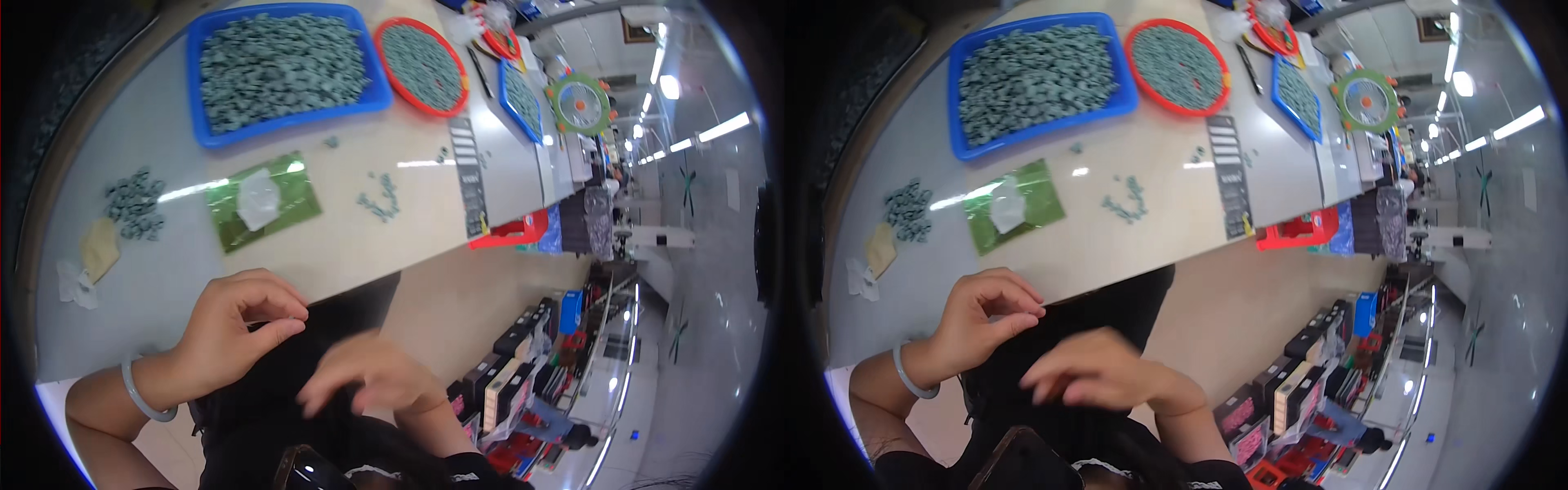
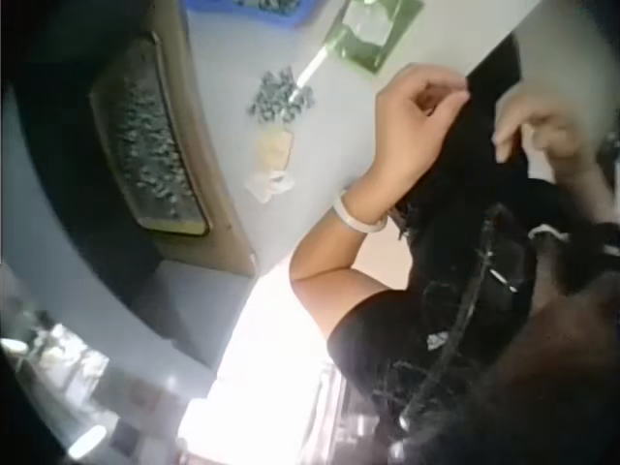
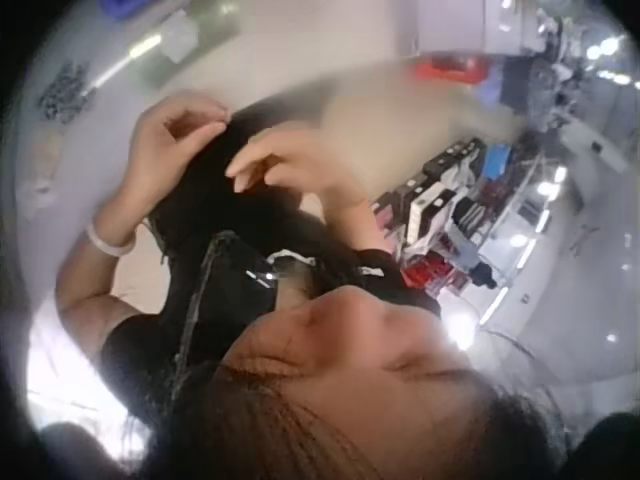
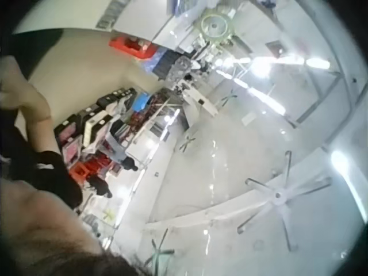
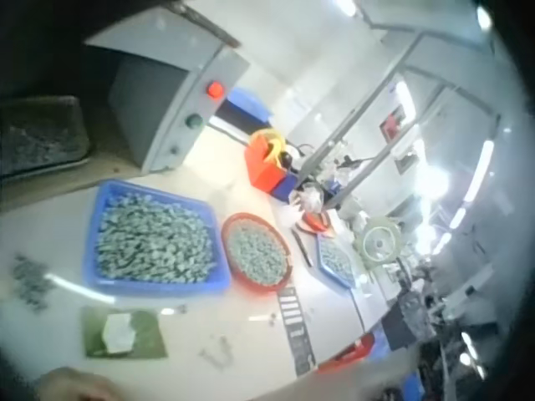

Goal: The person assembles small components by hand, picking up pieces from the table and fitting them together repeatedly at a workstation.

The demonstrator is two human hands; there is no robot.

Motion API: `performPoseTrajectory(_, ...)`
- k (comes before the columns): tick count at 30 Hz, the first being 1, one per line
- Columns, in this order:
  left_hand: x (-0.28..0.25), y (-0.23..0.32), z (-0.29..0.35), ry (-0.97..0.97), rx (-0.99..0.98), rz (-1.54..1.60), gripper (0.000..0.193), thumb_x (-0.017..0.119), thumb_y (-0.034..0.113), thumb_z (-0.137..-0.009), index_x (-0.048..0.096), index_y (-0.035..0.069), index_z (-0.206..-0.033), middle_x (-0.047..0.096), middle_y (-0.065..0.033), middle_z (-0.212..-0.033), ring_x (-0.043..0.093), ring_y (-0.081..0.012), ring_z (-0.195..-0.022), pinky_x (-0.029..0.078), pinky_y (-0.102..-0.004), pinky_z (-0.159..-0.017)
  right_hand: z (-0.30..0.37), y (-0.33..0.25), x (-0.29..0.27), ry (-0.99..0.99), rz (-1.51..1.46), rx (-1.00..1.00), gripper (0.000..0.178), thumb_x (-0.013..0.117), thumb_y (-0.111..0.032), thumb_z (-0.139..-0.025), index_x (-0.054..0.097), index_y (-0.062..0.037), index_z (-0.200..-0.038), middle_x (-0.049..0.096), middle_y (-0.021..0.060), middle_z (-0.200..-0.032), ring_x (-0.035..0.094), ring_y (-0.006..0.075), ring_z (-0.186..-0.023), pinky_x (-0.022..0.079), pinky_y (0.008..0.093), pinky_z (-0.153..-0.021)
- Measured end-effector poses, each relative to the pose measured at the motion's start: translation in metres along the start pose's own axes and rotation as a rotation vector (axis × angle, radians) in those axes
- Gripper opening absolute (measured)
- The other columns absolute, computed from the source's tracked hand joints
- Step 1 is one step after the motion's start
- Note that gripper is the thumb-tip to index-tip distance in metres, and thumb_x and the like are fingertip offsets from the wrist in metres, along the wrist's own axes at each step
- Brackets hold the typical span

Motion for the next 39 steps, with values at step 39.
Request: performPoseTrajectory(39,-0.104,0.001,0.018,0.018,-0.108,0.112,0.009,0.061,-0.002,-0.079,0.060,-0.001,-0.088,0.060,-0.0065,-0.091,0.059,-0.0118,-0.083,0.049,-0.0242,-0.077,-0.121,0.013,-0.090,0.595,1.371,0.101,0.005,0.062,0.000,-0.071,0.059,-0.0011,-0.075,0.057,0.0060,-0.070,0.051,0.0169,-0.065,0.041,0.0269,-0.060)
Point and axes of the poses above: each hand's wrist, its own z-axis away from the middle knuckle, its own x-axis out of the palm, y = z × x, the point moved 4 cm from there along -z, towards the middle knuckle
